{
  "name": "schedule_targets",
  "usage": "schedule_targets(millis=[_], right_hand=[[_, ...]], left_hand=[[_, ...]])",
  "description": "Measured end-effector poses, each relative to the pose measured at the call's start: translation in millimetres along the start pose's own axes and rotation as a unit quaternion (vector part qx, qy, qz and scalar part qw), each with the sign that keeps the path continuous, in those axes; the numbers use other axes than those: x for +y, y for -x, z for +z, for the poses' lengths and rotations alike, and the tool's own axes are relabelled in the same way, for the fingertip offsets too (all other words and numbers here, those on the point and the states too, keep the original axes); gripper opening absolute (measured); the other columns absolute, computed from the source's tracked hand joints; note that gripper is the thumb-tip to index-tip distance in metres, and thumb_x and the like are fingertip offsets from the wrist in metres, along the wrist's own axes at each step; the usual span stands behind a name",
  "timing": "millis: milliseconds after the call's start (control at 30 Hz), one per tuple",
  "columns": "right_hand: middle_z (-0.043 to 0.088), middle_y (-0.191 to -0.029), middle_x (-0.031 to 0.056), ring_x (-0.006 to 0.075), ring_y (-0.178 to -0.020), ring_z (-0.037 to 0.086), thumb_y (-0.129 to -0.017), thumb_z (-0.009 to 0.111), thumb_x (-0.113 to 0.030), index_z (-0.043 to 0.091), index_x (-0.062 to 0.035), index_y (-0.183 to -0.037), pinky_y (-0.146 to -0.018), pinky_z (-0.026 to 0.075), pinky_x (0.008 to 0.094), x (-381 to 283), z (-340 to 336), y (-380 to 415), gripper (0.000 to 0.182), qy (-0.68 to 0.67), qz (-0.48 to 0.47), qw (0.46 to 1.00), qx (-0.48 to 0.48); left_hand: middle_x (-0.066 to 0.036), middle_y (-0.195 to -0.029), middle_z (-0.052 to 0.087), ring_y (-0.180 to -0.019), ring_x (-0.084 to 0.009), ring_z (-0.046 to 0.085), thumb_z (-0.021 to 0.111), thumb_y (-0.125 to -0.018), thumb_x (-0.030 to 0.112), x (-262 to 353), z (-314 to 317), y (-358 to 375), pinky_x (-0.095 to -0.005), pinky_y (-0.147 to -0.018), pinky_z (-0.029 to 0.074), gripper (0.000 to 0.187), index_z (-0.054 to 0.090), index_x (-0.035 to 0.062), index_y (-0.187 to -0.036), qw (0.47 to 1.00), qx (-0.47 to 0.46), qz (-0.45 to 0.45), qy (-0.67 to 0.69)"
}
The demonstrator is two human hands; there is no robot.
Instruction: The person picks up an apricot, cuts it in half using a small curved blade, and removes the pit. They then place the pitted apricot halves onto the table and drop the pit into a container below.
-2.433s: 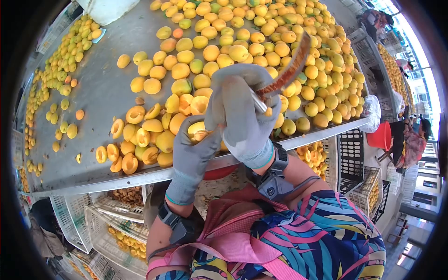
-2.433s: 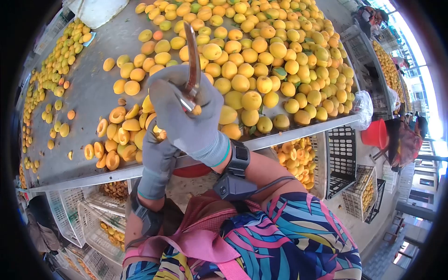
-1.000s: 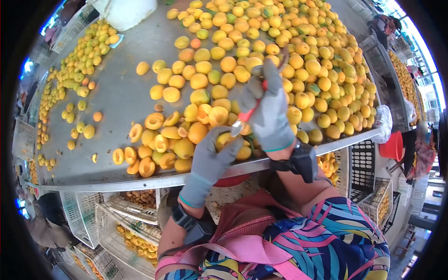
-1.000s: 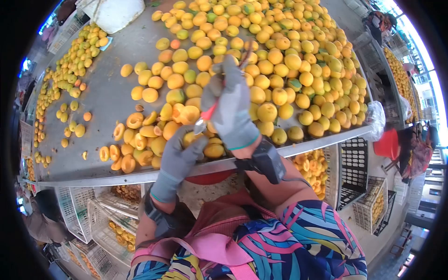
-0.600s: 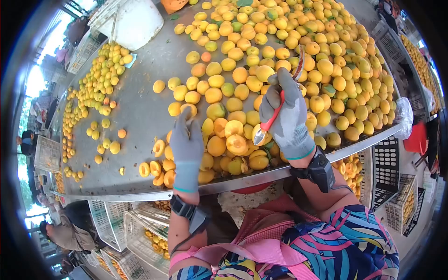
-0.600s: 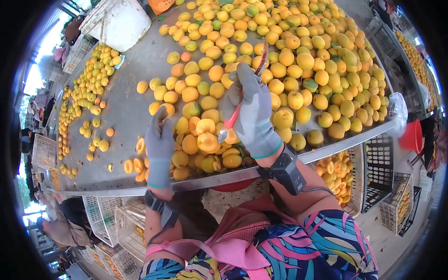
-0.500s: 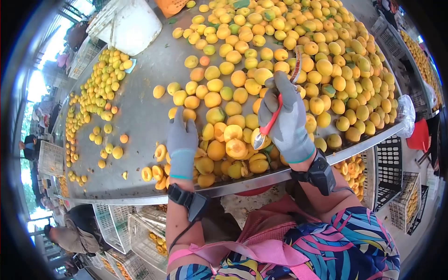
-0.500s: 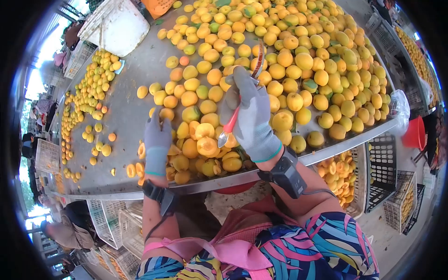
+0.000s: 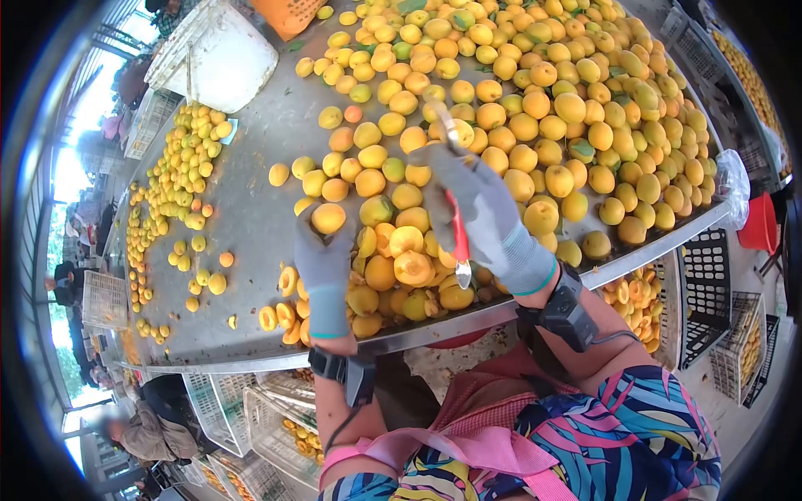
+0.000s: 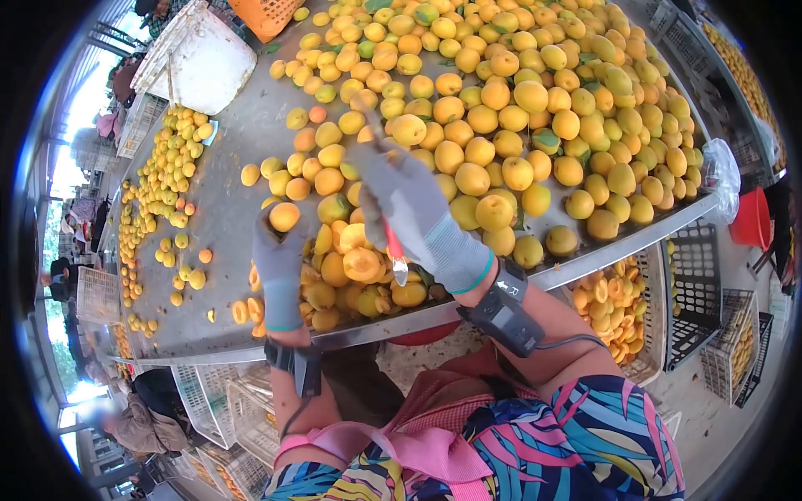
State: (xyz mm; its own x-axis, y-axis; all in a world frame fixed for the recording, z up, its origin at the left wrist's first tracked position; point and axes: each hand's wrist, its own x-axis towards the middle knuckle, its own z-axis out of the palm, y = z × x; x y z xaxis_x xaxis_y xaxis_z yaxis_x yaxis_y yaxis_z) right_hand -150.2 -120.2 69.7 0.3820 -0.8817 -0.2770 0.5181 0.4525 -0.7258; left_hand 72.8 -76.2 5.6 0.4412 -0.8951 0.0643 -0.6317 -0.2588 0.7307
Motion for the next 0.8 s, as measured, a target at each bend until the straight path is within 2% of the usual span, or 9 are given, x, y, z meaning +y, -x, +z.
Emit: schedule_targets(millis=[67,167,233,300,333,433,533,600,800], right_hand=[[0.048,-0.058,-0.0007,0.0080,-0.037,0.042,-0.091,0.060,-0.033,0.054,-0.0042,-0.108,-0.035,0.033,0.0224,1,11,8,0.034,0.034,0.017,0.999,-0.038],[0.047,-0.063,-0.0031,0.0034,-0.045,0.042,-0.093,0.058,-0.035,0.051,-0.0059,-0.122,-0.039,0.034,0.0194,12,14,14,0.042,0.081,0.066,0.987,-0.123],[0.047,-0.069,-0.0051,0.0013,-0.055,0.042,-0.095,0.055,-0.034,0.046,-0.0064,-0.130,-0.045,0.034,0.0176,18,19,18,0.046,0.181,0.055,0.972,-0.136],[0.046,-0.073,-0.0058,0.0008,-0.061,0.041,-0.096,0.053,-0.033,0.040,-0.0070,-0.137,-0.050,0.034,0.0171,31,17,20,0.050,0.186,0.041,0.968,-0.163],[0.046,-0.073,-0.0060,0.0006,-0.062,0.041,-0.096,0.053,-0.033,0.038,-0.0075,-0.139,-0.050,0.034,0.0175,32,19,24,0.052,0.178,0.031,0.968,-0.177],[0.053,-0.071,0.0013,0.0076,-0.061,0.050,-0.097,0.051,-0.031,0.032,-0.0049,-0.142,-0.053,0.040,0.0246,24,26,32,0.056,0.237,0.026,0.950,-0.199],[0.058,-0.073,0.0146,0.0224,-0.064,0.059,-0.097,0.049,-0.029,0.028,-0.0004,-0.142,-0.056,0.043,0.0339,31,29,36,0.058,0.422,-0.072,0.887,-0.175],[0.058,-0.075,0.0230,0.0344,-0.068,0.061,-0.096,0.049,-0.028,0.022,0.0020,-0.143,-0.058,0.044,0.0404,42,29,35,0.062,0.438,-0.160,0.866,-0.181],[0.056,-0.066,0.0202,0.0346,-0.060,0.059,-0.094,0.051,-0.027,0.018,0.0003,-0.145,-0.056,0.043,0.0416,46,29,37,0.067,0.535,-0.152,0.813,-0.171]], left_hand=[[-0.007,-0.111,0.058,-0.094,-0.0149,0.058,0.067,-0.084,0.012,16,-2,19,-0.0287,-0.082,0.050,0.048,0.047,0.0079,-0.128,0.922,-0.050,-0.015,0.384],[-0.006,-0.112,0.057,-0.097,-0.0154,0.058,0.061,-0.088,0.007,44,-11,51,-0.0313,-0.085,0.050,0.046,0.045,0.0081,-0.131,0.826,-0.100,-0.132,0.538],[-0.008,-0.119,0.054,-0.106,-0.0190,0.055,0.060,-0.091,0.020,46,-12,59,-0.0355,-0.092,0.047,0.049,0.041,0.0069,-0.134,0.807,-0.132,-0.126,0.561],[-0.010,-0.127,0.049,-0.115,-0.0231,0.049,0.056,-0.094,0.036,52,-12,63,-0.0404,-0.098,0.042,0.054,0.038,0.0069,-0.136,0.678,-0.198,-0.099,0.701],[-0.012,-0.132,0.044,-0.120,-0.0258,0.045,0.052,-0.092,0.050,53,-12,63,-0.0431,-0.100,0.040,0.063,0.036,0.0068,-0.136,0.696,-0.180,-0.109,0.686],[-0.008,-0.133,0.047,-0.121,-0.0241,0.046,0.050,-0.095,0.041,50,-15,59,-0.0409,-0.104,0.037,0.056,0.035,0.0066,-0.136,0.646,-0.214,-0.086,0.727],[-0.008,-0.123,0.052,-0.114,-0.0224,0.050,0.051,-0.095,0.040,27,-4,55,-0.0413,-0.101,0.040,0.049,0.045,0.0034,-0.127,0.711,-0.150,-0.073,0.683],[-0.007,-0.121,0.054,-0.114,-0.0216,0.051,0.050,-0.096,0.037,24,0,57,-0.0406,-0.101,0.041,0.045,0.047,0.0029,-0.125,0.688,-0.134,-0.081,0.709],[-0.009,-0.123,0.055,-0.113,-0.0232,0.053,0.049,-0.096,0.038,30,0,63,-0.0406,-0.099,0.043,0.048,0.046,0.0023,-0.128,0.683,-0.144,-0.070,0.713]])
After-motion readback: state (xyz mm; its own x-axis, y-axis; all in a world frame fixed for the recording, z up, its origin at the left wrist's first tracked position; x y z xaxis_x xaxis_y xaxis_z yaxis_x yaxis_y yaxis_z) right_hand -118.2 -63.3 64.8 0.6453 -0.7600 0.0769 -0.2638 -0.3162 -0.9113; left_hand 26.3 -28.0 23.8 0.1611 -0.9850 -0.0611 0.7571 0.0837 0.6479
